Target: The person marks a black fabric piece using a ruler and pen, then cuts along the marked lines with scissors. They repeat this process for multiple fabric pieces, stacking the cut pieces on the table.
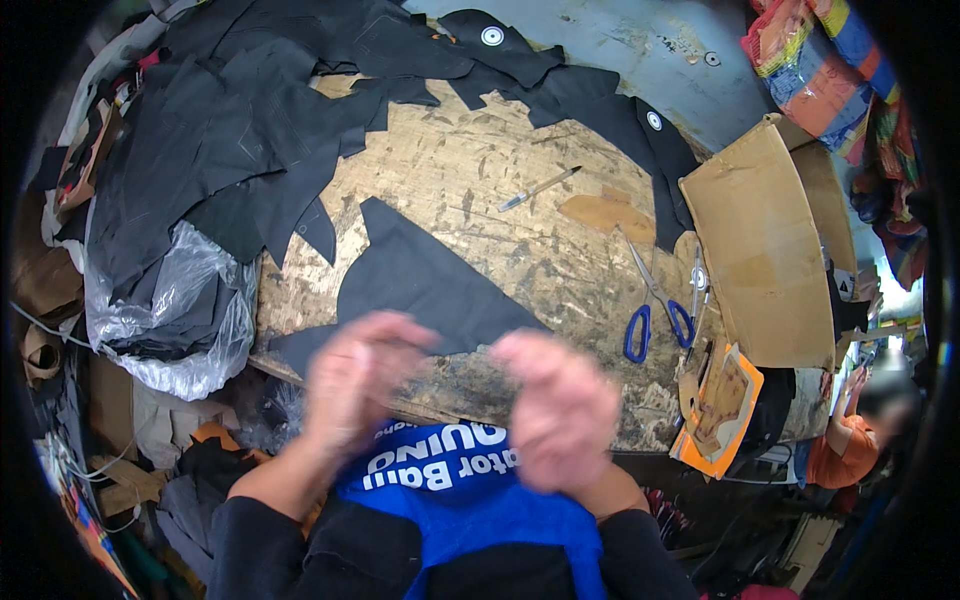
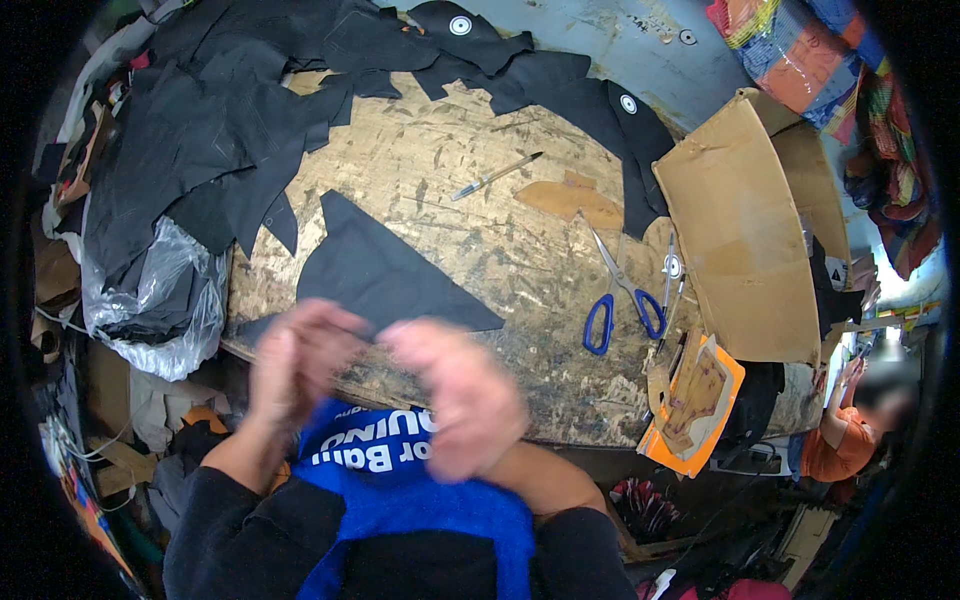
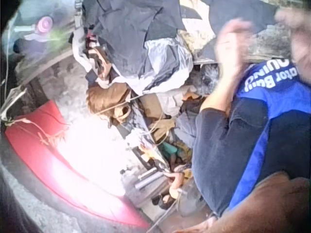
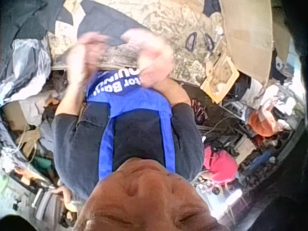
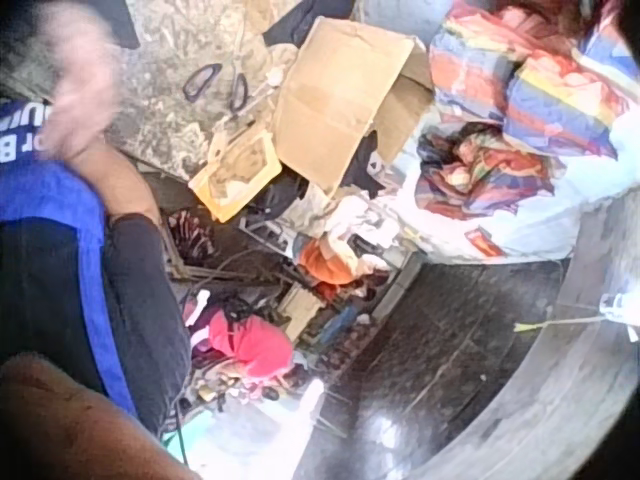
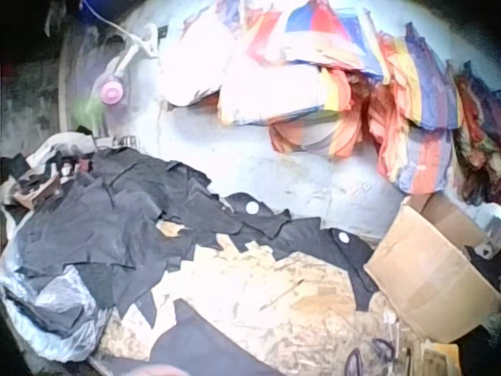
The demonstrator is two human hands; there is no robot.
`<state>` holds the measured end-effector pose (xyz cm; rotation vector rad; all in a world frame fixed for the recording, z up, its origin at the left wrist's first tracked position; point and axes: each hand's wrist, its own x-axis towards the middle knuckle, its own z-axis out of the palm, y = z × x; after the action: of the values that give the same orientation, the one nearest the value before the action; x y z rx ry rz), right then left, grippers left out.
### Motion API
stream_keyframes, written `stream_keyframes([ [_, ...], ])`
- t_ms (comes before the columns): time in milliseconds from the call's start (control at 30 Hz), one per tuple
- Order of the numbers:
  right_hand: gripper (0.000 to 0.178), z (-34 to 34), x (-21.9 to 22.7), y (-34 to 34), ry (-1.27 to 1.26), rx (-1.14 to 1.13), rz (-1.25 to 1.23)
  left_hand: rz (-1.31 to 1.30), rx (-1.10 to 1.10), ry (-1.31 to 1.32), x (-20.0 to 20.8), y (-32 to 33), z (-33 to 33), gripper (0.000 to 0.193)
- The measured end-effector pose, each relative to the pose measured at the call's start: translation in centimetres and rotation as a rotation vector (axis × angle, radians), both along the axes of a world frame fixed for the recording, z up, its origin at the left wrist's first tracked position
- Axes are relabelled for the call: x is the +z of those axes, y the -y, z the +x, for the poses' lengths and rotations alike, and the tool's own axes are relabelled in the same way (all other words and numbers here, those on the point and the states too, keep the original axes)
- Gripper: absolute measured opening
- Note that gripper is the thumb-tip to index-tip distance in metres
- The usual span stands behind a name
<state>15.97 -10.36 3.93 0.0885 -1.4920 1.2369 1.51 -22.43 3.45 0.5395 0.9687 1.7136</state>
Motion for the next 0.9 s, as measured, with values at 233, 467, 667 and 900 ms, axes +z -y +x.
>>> stream_keyframes([
  [233,0.059,-0.8,-1.4,3.6,0.069,0.156,0.531,-0.14,-0.694,0.967,-2.6,-2.8,6.9,0.067],
  [467,0.043,0.1,-3.5,1.8,0.124,0.016,0.689,-0.462,-0.25,0.682,-1.1,-1.7,5.3,0.063],
  [667,0.038,-1.1,-4.4,-5.4,0.641,-0.58,0.635,-0.254,0.224,-0.45,-2.5,-1.7,0.2,0.035],
  [900,0.047,-2.1,-4.7,-7.9,1.412,-0.427,0.01,-0.876,0.389,-1.418,-4.5,-2.3,-5.0,0.044],
])
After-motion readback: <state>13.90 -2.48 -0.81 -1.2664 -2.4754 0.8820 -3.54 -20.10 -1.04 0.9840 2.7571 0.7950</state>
